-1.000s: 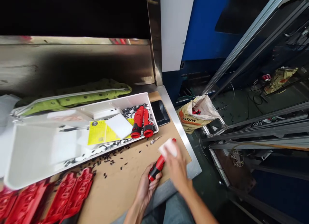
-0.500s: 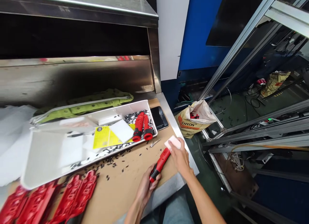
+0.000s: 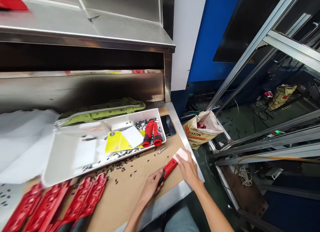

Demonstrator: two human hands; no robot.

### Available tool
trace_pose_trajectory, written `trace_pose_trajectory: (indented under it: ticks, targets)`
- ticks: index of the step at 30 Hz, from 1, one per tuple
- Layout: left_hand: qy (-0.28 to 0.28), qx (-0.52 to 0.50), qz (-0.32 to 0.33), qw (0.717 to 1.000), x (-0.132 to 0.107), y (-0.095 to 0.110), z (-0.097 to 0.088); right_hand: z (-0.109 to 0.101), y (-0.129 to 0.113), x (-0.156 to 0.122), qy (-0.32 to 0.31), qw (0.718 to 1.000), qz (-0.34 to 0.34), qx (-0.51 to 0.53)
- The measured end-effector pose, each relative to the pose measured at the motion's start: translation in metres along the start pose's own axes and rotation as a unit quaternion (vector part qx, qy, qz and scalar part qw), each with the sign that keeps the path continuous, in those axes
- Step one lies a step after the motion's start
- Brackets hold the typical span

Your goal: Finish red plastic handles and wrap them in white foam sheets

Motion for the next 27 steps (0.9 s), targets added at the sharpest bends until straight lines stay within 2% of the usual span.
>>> trace_pose_trajectory:
  ticks: [4,8,10,14,20,27]
  targets:
    - [-0.012,0.068,0.068,0.995,-0.004,0.020,-0.001,0.000,-0.005,-0.004,0.016,1.000,0.008,-0.001]
    - [-0.042,0.149,0.125,0.980,-0.010,0.041,0.001,0.004,-0.015,-0.027,0.000,0.999,-0.032,0.008]
    - [-0.050,0.194,0.126,0.972,-0.012,0.045,0.002,0.004,-0.015,-0.029,0.000,0.999,-0.038,0.011]
    - [-0.047,0.279,0.116,0.952,-0.015,0.047,0.001,0.003,-0.011,-0.026,0.035,0.999,0.000,0.015]
    - [-0.060,0.349,0.118,0.928,-0.020,0.050,0.003,0.020,-0.028,-0.042,0.002,1.000,-0.021,0.015]
    - [-0.075,0.399,0.109,0.907,-0.023,0.048,0.007,0.022,-0.037,-0.044,0.002,1.000,0.000,0.024]
Point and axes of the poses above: each hand's wrist, its own x-axis towards the middle knuckle, its own z-axis out of the palm, y = z × x, the point moved 5 cm from there along x, towards the middle knuckle, and after that the axes turned 15 degrees about z, right-handed, at the moved point
